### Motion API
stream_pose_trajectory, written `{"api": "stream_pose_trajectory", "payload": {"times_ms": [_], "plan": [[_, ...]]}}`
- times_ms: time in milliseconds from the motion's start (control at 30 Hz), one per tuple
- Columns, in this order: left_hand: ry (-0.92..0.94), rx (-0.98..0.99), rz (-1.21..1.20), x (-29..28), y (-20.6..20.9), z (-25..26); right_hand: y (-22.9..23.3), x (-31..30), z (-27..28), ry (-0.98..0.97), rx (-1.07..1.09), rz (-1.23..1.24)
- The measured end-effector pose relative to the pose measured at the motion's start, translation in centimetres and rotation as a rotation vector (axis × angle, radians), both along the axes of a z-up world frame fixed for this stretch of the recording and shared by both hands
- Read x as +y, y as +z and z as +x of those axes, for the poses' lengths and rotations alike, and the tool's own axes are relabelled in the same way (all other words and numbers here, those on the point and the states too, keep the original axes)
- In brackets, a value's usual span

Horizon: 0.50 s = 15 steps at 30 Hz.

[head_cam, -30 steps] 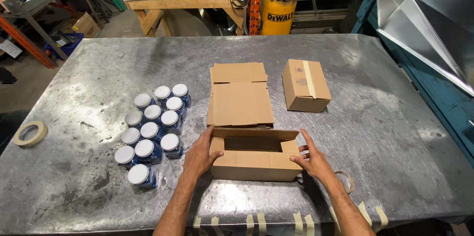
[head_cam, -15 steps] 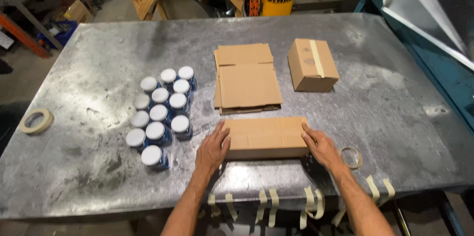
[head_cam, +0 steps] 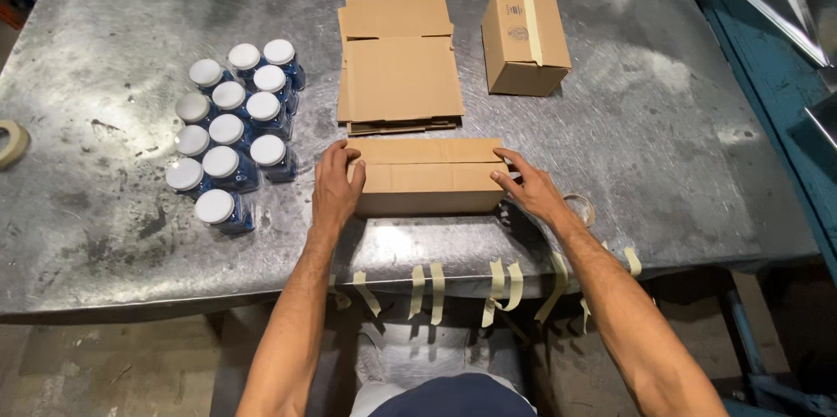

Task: The person assembles flat cardboard boxes, places a single blue bottle with a white cap into each, closes the flaps, and seals the boxes with strips of packing tape. The process is repeated for multiple boxes on a metal workbench.

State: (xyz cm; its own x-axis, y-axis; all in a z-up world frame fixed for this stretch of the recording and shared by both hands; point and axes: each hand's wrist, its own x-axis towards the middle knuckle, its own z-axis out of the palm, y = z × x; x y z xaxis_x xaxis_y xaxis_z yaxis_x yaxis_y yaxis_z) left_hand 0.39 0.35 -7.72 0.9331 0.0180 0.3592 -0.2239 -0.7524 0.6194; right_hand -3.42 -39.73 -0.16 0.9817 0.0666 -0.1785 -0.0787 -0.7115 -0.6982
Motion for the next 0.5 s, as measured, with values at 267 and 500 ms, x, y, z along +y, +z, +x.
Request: {"api": "stream_pose_trajectory", "payload": {"times_ms": [267,500], "plan": [[0.022,-0.103,-0.162,0.0,-0.6,-0.3,-1.5,-1.1,1.0,-0.018,0.008,0.102],[0.028,-0.182,-0.119,0.1,-0.2,-0.3,-0.7,-1.7,1.1,0.019,0.036,0.166]]}}
